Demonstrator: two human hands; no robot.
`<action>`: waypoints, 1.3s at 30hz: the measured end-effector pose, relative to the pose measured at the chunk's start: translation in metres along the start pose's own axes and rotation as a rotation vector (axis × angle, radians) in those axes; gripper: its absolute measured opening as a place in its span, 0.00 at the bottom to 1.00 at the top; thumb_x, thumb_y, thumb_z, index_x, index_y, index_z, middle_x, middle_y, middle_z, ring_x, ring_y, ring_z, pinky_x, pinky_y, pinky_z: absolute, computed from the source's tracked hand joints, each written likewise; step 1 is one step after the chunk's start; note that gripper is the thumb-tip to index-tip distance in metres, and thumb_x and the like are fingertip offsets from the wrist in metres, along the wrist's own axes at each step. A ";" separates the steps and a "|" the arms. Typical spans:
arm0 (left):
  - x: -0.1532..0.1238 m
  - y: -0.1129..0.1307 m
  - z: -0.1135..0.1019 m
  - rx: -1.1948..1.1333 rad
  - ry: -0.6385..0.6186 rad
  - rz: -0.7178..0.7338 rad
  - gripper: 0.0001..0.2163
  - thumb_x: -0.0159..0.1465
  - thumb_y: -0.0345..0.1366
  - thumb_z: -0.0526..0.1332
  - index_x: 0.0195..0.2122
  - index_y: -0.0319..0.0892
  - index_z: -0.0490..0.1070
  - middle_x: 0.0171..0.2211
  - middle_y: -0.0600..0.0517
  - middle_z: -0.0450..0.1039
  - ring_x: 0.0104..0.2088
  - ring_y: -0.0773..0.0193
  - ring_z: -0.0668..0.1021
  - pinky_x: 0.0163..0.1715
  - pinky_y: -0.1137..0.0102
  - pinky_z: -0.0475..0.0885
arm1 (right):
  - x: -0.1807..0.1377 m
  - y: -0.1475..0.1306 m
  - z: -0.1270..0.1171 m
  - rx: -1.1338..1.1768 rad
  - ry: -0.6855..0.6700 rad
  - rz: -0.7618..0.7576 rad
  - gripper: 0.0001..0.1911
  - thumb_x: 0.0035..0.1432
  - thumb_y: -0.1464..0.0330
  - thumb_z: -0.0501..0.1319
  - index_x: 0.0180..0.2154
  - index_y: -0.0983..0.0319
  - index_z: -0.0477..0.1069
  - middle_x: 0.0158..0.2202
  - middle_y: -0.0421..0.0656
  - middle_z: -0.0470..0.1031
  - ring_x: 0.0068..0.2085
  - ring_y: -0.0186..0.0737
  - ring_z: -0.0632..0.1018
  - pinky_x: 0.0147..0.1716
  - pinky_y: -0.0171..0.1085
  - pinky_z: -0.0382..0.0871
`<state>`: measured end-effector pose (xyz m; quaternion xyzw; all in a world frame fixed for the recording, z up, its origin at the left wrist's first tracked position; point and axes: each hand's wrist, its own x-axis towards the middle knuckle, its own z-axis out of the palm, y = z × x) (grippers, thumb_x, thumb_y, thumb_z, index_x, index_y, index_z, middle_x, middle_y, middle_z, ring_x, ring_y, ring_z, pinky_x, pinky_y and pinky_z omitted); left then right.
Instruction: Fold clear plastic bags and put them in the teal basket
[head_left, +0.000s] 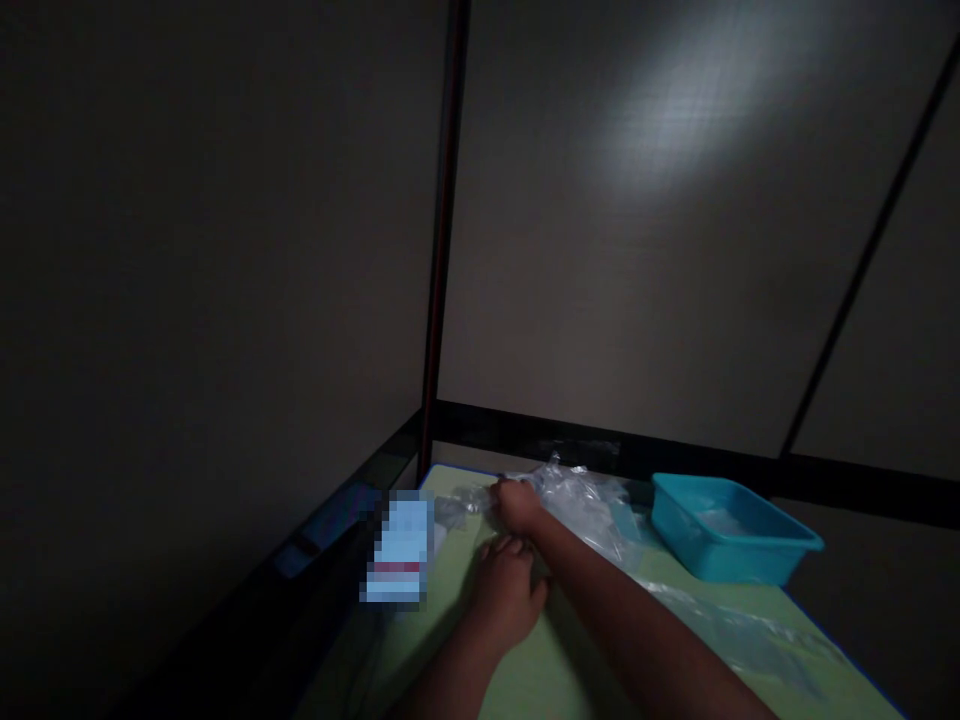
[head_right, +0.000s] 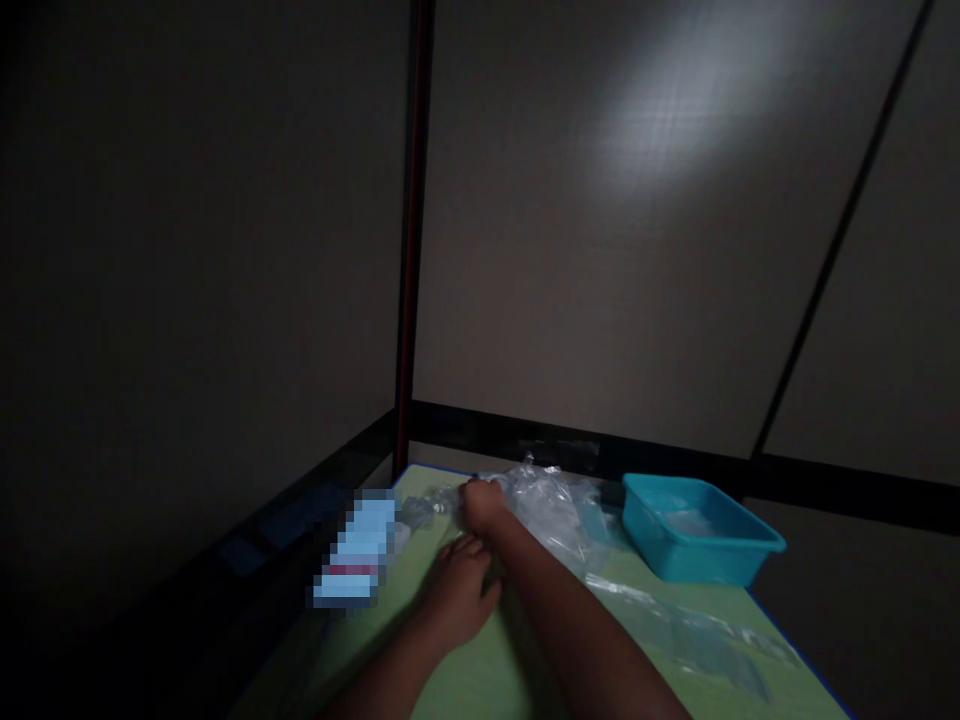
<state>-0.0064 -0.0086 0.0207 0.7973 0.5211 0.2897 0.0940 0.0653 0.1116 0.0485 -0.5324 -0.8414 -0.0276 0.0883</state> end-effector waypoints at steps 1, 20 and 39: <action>0.001 0.001 -0.002 -0.003 0.021 0.005 0.13 0.58 0.42 0.53 0.40 0.43 0.71 0.44 0.47 0.69 0.49 0.53 0.66 0.51 0.61 0.57 | -0.003 0.004 -0.004 0.013 0.028 0.018 0.10 0.52 0.71 0.55 0.35 0.64 0.72 0.38 0.52 0.74 0.40 0.46 0.74 0.40 0.40 0.60; 0.029 -0.038 0.022 0.399 0.128 -0.382 0.30 0.59 0.49 0.52 0.57 0.32 0.57 0.60 0.30 0.47 0.60 0.39 0.48 0.54 0.51 0.43 | -0.171 0.085 -0.041 0.719 0.355 0.059 0.12 0.58 0.63 0.50 0.28 0.63 0.65 0.28 0.42 0.69 0.33 0.40 0.70 0.32 0.34 0.62; 0.033 -0.046 0.012 0.387 0.197 -0.248 0.19 0.60 0.32 0.53 0.54 0.40 0.60 0.48 0.43 0.65 0.50 0.54 0.65 0.48 0.62 0.57 | -0.185 0.080 -0.010 0.896 0.329 0.070 0.17 0.58 0.58 0.51 0.27 0.64 0.66 0.26 0.40 0.66 0.30 0.37 0.67 0.28 0.32 0.58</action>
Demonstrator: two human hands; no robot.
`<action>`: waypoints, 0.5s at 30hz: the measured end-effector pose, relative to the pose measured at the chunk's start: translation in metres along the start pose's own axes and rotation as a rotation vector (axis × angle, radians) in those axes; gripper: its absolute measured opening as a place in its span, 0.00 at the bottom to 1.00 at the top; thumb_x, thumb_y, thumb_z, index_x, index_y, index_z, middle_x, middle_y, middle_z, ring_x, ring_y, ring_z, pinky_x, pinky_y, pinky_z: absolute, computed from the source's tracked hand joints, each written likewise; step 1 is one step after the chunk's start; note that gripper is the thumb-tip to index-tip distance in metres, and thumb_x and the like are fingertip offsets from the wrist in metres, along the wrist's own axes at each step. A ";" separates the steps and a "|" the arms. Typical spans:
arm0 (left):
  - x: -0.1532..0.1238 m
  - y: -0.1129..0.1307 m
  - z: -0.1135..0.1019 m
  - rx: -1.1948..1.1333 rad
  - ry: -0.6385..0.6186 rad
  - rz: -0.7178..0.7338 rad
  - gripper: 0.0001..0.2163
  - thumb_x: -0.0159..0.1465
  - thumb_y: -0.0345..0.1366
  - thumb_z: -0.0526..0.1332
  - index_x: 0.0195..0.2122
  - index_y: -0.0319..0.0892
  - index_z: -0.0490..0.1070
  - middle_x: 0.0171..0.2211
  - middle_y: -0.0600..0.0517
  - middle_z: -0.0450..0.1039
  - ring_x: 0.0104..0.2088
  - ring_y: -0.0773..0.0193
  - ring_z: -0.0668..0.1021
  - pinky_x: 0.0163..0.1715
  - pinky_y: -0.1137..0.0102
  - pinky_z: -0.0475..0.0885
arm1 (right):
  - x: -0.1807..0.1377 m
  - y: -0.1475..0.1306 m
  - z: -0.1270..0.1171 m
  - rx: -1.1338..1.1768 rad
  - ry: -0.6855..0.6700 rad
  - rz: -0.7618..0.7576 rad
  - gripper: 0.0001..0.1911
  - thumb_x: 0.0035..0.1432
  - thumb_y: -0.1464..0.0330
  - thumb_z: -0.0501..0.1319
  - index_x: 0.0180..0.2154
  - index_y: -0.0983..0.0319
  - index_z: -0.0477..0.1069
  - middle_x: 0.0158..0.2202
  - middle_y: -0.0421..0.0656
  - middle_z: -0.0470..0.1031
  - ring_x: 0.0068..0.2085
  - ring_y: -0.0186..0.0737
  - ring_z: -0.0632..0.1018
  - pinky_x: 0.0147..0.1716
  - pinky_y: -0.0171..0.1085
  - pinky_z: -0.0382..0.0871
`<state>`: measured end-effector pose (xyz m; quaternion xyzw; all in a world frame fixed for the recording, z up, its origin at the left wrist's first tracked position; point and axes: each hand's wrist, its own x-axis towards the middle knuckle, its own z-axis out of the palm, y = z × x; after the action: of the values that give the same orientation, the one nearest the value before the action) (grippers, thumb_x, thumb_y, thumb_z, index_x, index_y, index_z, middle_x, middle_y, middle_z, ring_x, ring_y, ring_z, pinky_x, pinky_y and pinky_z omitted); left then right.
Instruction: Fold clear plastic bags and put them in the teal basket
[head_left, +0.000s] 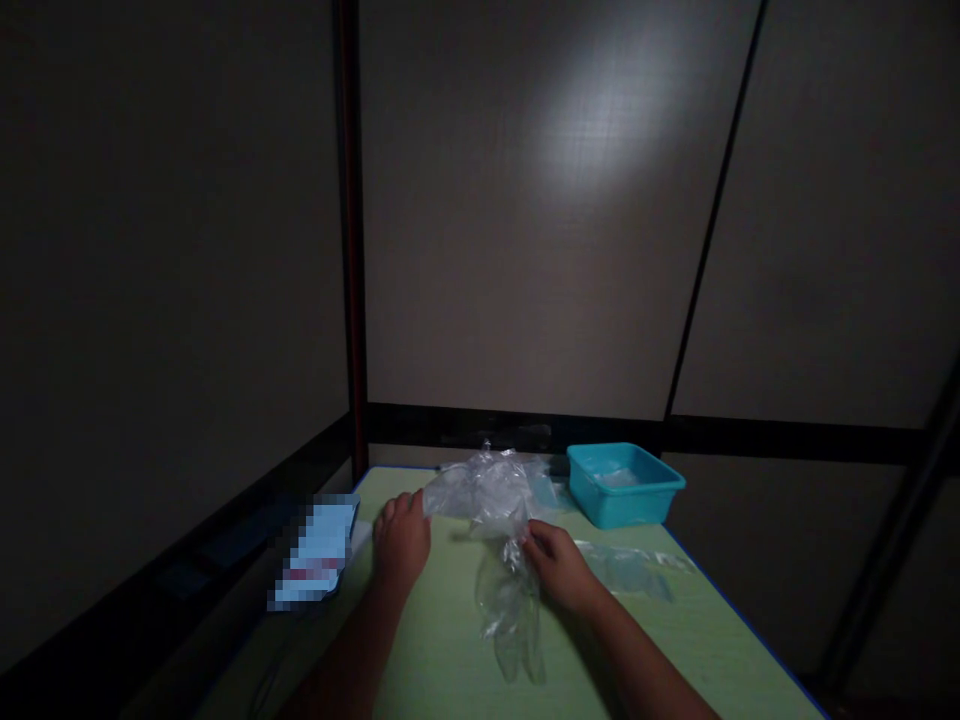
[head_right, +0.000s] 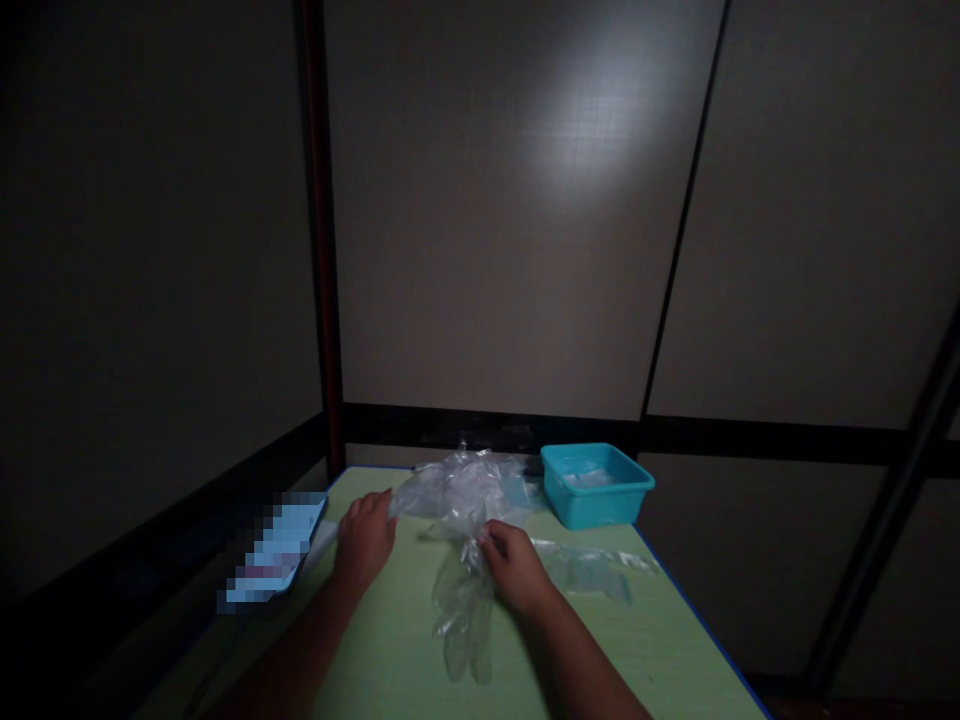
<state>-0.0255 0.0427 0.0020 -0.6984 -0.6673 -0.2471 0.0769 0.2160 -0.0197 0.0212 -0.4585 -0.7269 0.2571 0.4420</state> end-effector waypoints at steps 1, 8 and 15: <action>0.000 -0.002 0.000 0.009 0.003 -0.015 0.18 0.60 0.31 0.53 0.53 0.38 0.61 0.46 0.42 0.66 0.49 0.52 0.65 0.47 0.61 0.58 | 0.000 0.000 0.001 -0.001 0.005 0.006 0.17 0.58 0.58 0.51 0.27 0.64 0.66 0.25 0.40 0.66 0.29 0.36 0.67 0.28 0.32 0.58; 0.010 -0.008 0.006 0.004 -0.018 -0.037 0.11 0.59 0.25 0.50 0.39 0.36 0.69 0.36 0.43 0.70 0.42 0.54 0.69 0.42 0.65 0.60 | -0.001 -0.004 0.004 -0.003 0.014 0.007 0.15 0.56 0.60 0.52 0.24 0.63 0.64 0.23 0.38 0.64 0.27 0.34 0.66 0.26 0.31 0.57; 0.016 -0.009 0.010 -0.150 -0.017 -0.009 0.13 0.57 0.22 0.52 0.42 0.39 0.67 0.34 0.47 0.71 0.38 0.60 0.73 0.38 0.70 0.64 | -0.002 -0.006 0.004 -0.044 -0.005 -0.013 0.16 0.57 0.60 0.51 0.25 0.64 0.66 0.23 0.37 0.63 0.26 0.32 0.64 0.25 0.30 0.56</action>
<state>-0.0318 0.0628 -0.0017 -0.7014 -0.6505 -0.2908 0.0174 0.2097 -0.0241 0.0232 -0.4627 -0.7364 0.2394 0.4316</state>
